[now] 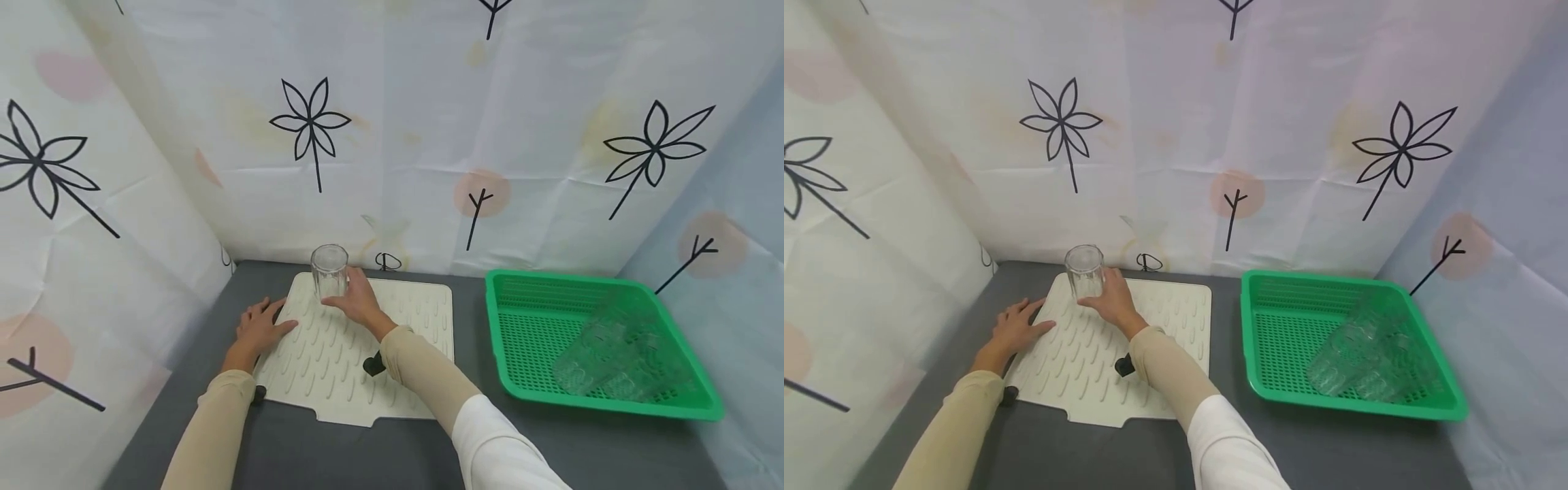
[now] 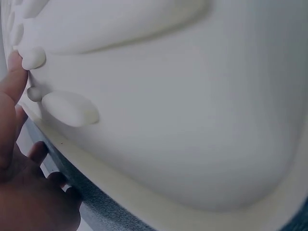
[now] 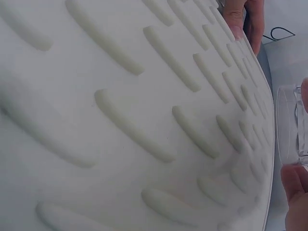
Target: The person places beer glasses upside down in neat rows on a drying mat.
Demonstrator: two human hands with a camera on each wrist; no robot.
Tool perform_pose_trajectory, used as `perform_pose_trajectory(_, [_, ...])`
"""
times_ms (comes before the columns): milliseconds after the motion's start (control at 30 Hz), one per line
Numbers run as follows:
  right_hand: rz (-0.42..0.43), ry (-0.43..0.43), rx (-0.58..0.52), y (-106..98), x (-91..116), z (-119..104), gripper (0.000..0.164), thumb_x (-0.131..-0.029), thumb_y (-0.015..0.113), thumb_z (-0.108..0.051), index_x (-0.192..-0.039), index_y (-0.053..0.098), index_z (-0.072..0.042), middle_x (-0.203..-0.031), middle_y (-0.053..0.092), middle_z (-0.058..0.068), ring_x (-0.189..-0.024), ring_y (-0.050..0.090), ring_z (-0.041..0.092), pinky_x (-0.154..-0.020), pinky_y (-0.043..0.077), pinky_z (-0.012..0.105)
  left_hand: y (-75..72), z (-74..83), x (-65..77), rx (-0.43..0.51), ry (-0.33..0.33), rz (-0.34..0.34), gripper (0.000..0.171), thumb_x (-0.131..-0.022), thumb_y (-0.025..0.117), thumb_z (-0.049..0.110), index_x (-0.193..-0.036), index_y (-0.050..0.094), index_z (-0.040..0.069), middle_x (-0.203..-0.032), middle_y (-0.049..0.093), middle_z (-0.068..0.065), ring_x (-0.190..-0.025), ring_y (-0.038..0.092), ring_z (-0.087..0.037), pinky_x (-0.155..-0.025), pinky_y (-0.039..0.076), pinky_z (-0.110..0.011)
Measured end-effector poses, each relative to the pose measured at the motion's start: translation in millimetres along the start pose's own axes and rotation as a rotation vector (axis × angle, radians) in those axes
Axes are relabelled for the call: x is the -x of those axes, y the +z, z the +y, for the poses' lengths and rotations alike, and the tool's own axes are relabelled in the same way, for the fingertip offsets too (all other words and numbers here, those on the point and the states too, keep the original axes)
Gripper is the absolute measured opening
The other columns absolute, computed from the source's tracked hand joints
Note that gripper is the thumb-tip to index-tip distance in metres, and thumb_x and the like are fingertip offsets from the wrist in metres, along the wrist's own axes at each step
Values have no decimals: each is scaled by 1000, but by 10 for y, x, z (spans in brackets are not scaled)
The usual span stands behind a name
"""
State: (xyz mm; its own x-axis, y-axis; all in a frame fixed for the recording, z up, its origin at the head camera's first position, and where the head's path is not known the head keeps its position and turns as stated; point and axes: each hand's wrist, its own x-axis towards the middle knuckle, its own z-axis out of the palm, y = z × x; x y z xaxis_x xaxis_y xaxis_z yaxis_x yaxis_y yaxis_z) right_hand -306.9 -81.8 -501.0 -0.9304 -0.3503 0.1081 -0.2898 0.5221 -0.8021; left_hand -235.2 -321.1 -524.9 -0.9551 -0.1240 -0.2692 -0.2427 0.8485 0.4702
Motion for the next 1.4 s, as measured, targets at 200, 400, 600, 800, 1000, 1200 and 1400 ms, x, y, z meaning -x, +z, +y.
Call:
perform_pose_trajectory(200, [-2,21,29,134,-39,34,76,-84,85,-36,-146,48,-10,-141,54,7,-127,55,21,-110,48,37,8,60,87,3,-3,-8,80,-101,59,51,-164,23,17,-170,-1,-26,-150,-2,-62,-114,7,-81])
perform_pose_trajectory(400, [0,34,6,219,-62,42,83,-86,84,-34,-153,42,-11,-146,51,9,-134,52,23,-115,44,38,26,97,96,12,8,-10,79,-102,58,51,-164,22,19,-170,-1,-25,-150,-1,-61,-114,8,-80])
perform_pose_trajectory(600, [-9,31,18,283,-72,21,84,-85,84,-34,-154,42,-14,-143,53,8,-132,52,24,-115,45,38,4,60,54,21,14,-7,79,-101,58,51,-164,22,21,-171,-1,-24,-150,-2,-60,-113,7,-81])
perform_pose_trajectory(800, [-22,45,72,309,-73,14,85,-86,83,-37,-155,40,-13,-145,53,8,-136,51,25,-118,43,38,-1,63,46,22,3,-11,78,-101,58,51,-164,22,21,-171,-2,-23,-152,-4,-59,-115,6,-80])
perform_pose_trajectory(1000, [-72,62,66,312,-90,-11,89,-89,80,-38,-159,32,-10,-155,47,11,-146,44,28,-121,39,41,-10,32,39,25,-11,-2,79,-101,59,51,-164,23,21,-171,-1,-24,-151,-4,-60,-115,6,-80])
perform_pose_trajectory(1200, [-95,41,69,278,-91,-37,87,-92,77,-37,-160,31,-8,-157,46,13,-148,43,29,-122,39,43,-17,26,17,31,-17,-5,78,-101,59,50,-165,22,21,-171,-2,-23,-152,-5,-58,-116,5,-79])
perform_pose_trajectory(1400, [-127,72,49,267,-57,-68,94,-93,76,-37,-163,21,-8,-163,38,15,-151,39,30,-123,36,45,-30,23,19,45,-10,-12,79,-101,59,48,-164,22,19,-171,-3,-24,-152,-6,-59,-116,5,-79])
